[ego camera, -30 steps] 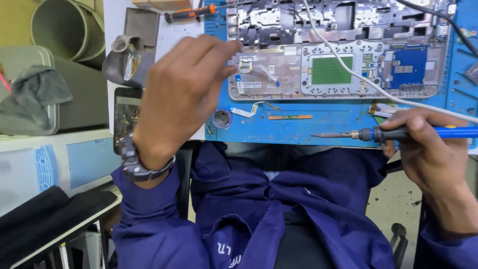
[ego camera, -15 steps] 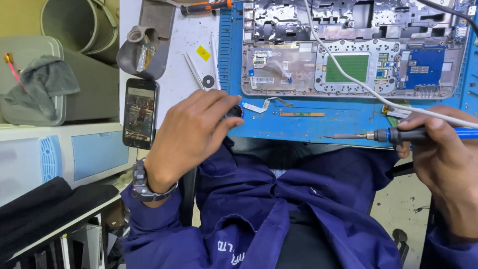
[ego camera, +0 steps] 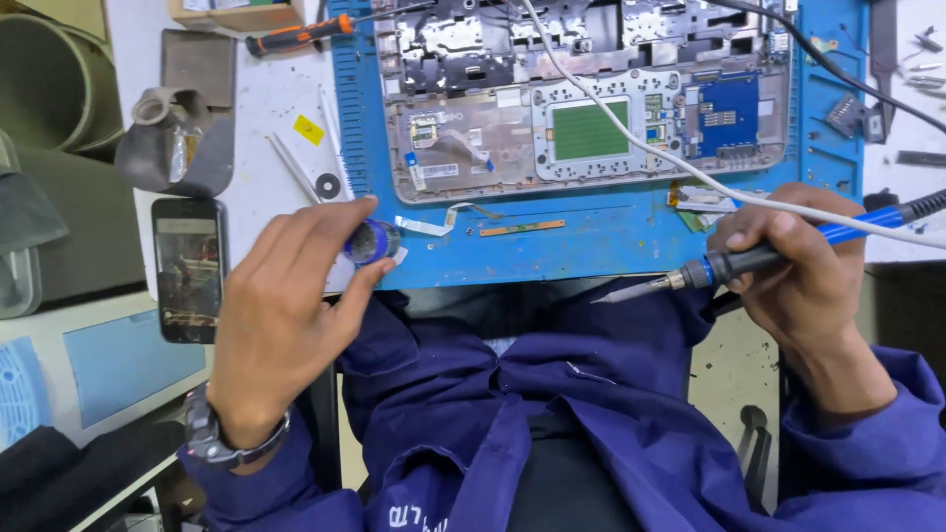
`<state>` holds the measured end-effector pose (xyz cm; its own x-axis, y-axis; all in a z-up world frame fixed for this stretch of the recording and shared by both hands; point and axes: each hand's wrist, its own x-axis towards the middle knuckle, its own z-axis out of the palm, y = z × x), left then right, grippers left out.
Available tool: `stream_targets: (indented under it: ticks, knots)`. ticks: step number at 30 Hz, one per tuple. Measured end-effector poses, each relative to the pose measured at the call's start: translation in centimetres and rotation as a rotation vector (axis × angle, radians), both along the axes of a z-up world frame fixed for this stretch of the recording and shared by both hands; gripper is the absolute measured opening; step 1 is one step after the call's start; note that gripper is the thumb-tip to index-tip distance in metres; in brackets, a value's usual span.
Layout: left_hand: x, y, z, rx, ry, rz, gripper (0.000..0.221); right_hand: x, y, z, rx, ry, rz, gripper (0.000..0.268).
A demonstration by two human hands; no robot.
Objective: Soldering a flexible ribbon cable or small circuit board onto a laptop component using a soldering iron and solder wire.
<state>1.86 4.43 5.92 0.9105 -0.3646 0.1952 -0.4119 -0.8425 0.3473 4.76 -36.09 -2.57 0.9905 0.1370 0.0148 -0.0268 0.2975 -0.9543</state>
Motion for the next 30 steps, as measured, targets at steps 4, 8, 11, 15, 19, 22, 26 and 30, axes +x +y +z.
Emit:
stream_targets:
  ticks: [4, 8, 11, 15, 19, 22, 26, 30]
  knots:
    - [-0.6, 0.5, 0.6, 0.003, -0.06, 0.055, 0.036, 0.5, 0.1, 0.7, -0.015, -0.041, -0.018, 0.031]
    - [-0.5, 0.5, 0.1, -0.008, 0.018, 0.034, 0.039, 0.6, 0.3, 1.8, -0.079, -0.027, -0.053, 0.032]
    - [-0.3, 0.4, -0.3, -0.025, 0.041, 0.009, 0.041, 0.6, 0.1, 2.2, -0.169, -0.022, -0.067, 0.037]
    - [0.0, 0.2, -1.2, -0.016, 0.021, 0.008, 0.042, 0.8, 0.4, 3.3, -0.178, 0.001, -0.08, 0.043]
    - [0.5, 0.1, -2.0, 0.005, -0.013, 0.023, 0.048, 1.0, 0.3, 3.6, -0.167, 0.004, -0.097, 0.041]
    - [1.3, -0.2, -2.4, -0.008, -0.041, -0.016, 0.042, 0.7, -0.1, 4.2, -0.126, 0.008, -0.172, 0.041]
    - [1.5, -0.3, -3.0, 0.072, -0.093, 0.019, 0.044, 0.9, -0.4, 4.6, -0.115, -0.053, -0.146, 0.04]
    - [1.6, -0.2, -3.8, 0.078, -0.065, 0.021, 0.043, 1.1, -0.1, 4.6, -0.075, -0.06, -0.139, 0.037]
